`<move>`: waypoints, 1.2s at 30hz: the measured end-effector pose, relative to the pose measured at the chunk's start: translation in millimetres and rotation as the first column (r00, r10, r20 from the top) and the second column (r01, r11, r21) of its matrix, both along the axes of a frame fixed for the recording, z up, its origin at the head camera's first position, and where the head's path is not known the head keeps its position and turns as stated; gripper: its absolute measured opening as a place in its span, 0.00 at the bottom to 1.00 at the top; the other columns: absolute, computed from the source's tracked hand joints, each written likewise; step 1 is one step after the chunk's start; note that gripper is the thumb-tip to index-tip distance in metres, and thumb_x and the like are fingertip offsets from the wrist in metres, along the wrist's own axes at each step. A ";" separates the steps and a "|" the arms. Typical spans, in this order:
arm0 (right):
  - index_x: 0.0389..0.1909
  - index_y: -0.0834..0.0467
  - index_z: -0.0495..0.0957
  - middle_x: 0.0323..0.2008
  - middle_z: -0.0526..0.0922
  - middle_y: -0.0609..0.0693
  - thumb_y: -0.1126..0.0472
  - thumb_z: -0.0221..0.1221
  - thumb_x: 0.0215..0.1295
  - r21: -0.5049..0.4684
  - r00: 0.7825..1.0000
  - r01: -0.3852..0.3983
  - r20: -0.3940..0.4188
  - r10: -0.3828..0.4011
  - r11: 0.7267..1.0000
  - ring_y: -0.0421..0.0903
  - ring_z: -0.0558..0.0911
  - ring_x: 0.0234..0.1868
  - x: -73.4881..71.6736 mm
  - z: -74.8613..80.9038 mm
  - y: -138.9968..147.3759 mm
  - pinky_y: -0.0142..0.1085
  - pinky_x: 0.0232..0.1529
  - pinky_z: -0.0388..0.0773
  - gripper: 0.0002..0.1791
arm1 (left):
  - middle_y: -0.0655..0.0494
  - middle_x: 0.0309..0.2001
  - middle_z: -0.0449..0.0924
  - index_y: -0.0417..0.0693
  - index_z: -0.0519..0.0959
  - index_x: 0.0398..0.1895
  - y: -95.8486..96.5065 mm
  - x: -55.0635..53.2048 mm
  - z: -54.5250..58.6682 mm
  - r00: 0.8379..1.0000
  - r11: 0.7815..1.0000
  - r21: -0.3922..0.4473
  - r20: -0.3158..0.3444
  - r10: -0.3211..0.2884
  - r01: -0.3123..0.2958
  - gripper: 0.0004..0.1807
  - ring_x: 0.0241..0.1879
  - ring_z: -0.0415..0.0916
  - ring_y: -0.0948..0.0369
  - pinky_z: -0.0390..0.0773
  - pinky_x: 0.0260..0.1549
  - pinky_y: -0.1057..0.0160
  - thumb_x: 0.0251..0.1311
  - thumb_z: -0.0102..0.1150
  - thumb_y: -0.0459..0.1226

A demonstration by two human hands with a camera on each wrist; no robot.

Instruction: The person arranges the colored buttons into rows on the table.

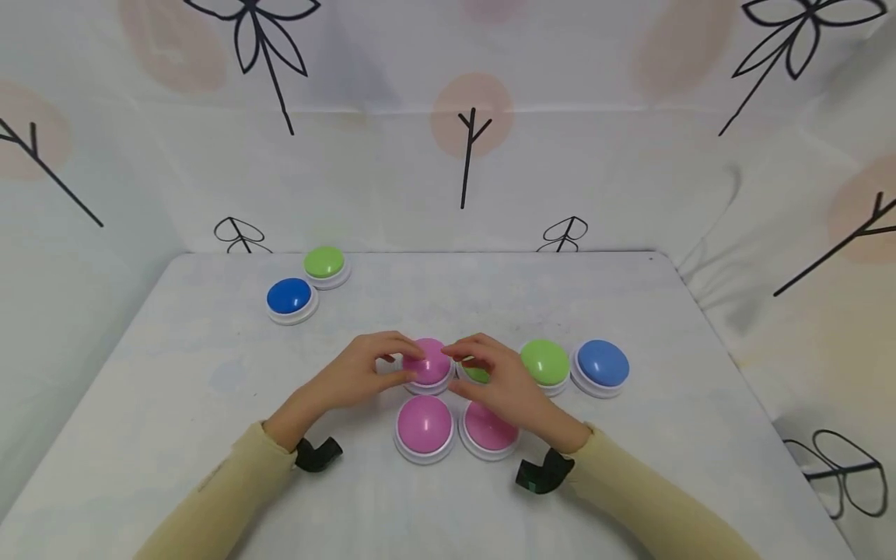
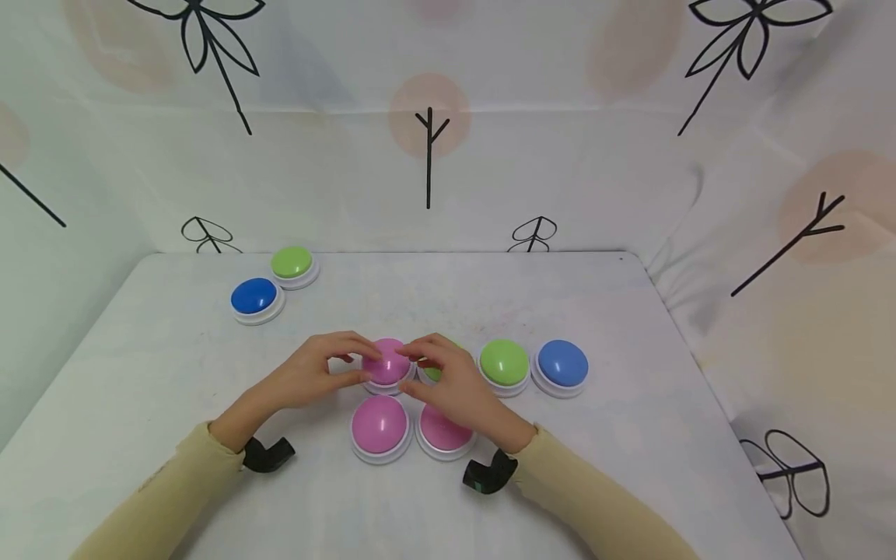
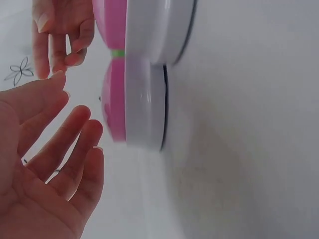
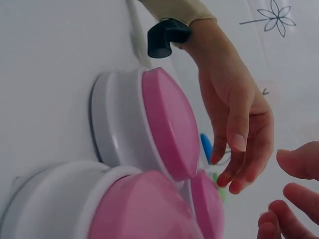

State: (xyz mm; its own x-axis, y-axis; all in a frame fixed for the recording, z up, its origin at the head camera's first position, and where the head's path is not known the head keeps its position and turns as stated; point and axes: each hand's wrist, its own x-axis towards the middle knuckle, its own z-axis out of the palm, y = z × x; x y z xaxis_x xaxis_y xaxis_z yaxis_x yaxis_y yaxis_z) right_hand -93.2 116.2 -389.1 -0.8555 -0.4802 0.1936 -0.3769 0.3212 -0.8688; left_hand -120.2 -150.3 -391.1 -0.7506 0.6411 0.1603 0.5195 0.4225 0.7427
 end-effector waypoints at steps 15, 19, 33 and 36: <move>0.57 0.55 0.81 0.49 0.80 0.48 0.64 0.69 0.61 -0.038 0.994 -0.100 0.029 0.101 0.994 0.52 0.80 0.54 -30.5 8.4 -67.9 0.37 0.56 0.78 0.22 | 0.57 0.53 0.82 0.48 0.82 0.55 -60.4 -5.8 2.4 0.966 0.966 -0.042 -0.066 0.251 -0.254 0.17 0.53 0.77 0.55 0.81 0.49 0.47 0.63 0.67 0.37; 0.58 0.57 0.80 0.49 0.80 0.50 0.63 0.68 0.62 -0.033 0.993 -0.104 0.058 0.105 0.994 0.54 0.80 0.54 -42.0 11.9 -84.7 0.39 0.56 0.78 0.22 | 0.54 0.54 0.81 0.47 0.81 0.56 -74.6 -11.6 3.1 0.944 0.945 -0.036 -0.065 0.324 -0.326 0.18 0.56 0.75 0.54 0.79 0.51 0.44 0.64 0.66 0.37; 0.58 0.56 0.81 0.52 0.82 0.50 0.60 0.68 0.63 -0.023 0.983 -0.040 0.181 0.043 0.999 0.40 0.79 0.51 -86.4 7.8 -137.8 0.28 0.51 0.76 0.22 | 0.45 0.58 0.77 0.42 0.79 0.58 -123.2 -29.9 -0.4 0.831 0.836 -0.003 -0.118 0.544 -0.548 0.19 0.61 0.70 0.45 0.73 0.56 0.38 0.66 0.63 0.37; 0.58 0.55 0.81 0.52 0.82 0.49 0.58 0.68 0.63 -0.012 0.981 -0.037 0.188 0.038 0.999 0.39 0.79 0.50 -91.6 10.8 -150.0 0.26 0.49 0.76 0.22 | 0.42 0.61 0.74 0.41 0.78 0.59 -132.5 -33.7 -2.7 0.811 0.813 -0.026 -0.102 0.576 -0.581 0.19 0.64 0.67 0.42 0.71 0.56 0.37 0.68 0.61 0.39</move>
